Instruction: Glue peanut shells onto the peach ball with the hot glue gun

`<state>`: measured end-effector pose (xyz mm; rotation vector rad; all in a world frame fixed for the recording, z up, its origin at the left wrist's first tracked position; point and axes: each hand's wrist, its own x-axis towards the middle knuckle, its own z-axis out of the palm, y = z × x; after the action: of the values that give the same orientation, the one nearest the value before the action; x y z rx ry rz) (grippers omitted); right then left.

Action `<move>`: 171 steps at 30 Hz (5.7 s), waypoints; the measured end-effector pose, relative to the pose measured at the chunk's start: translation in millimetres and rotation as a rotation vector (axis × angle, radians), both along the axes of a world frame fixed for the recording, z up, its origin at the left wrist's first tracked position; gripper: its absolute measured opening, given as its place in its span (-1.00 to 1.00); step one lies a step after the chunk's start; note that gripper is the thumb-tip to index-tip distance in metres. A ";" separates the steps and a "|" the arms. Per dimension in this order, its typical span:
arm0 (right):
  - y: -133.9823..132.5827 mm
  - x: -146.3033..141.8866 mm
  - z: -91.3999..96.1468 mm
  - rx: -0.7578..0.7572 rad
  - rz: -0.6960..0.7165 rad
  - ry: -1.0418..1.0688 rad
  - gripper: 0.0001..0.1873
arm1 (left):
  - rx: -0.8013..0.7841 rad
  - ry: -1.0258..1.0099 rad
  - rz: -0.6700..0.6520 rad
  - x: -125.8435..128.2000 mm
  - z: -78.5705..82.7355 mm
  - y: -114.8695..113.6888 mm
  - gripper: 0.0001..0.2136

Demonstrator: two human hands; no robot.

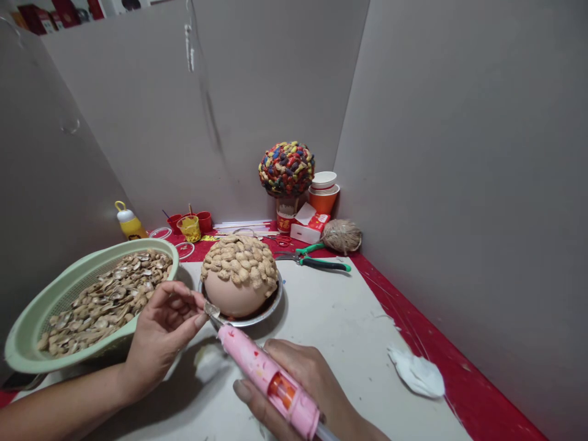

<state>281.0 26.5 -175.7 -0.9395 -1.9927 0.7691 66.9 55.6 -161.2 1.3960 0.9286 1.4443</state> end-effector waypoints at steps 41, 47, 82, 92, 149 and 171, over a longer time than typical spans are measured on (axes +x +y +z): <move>1.3 0.1 2.1 0.005 0.011 -0.032 -0.61 | -0.028 -0.130 -0.012 -0.8 1.4 0.8 -0.73; 4.2 0.7 2.3 0.040 0.038 -0.036 -0.63 | -0.028 -0.171 -0.048 -1.8 2.3 2.6 -0.72; -0.5 0.4 1.0 0.009 0.006 -0.043 -0.60 | 0.012 -0.066 0.012 -0.8 -3.0 -0.3 -0.74; -1.2 0.9 2.8 -0.039 -0.009 -0.037 -0.58 | 0.016 -0.087 0.001 -1.6 -2.1 0.6 -0.75; 50.0 81.5 -22.6 -0.099 -0.518 -0.775 -0.77 | 0.204 -0.390 -0.037 -33.1 83.3 -32.3 -0.72; 118.0 2.0 40.2 0.147 0.091 -0.367 -0.08 | -0.078 0.006 -0.013 -40.4 95.4 -3.2 -0.73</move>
<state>283.1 144.5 -135.4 -0.9596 -2.3888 0.5150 26.5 52.4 -65.8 1.3470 0.9673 1.3803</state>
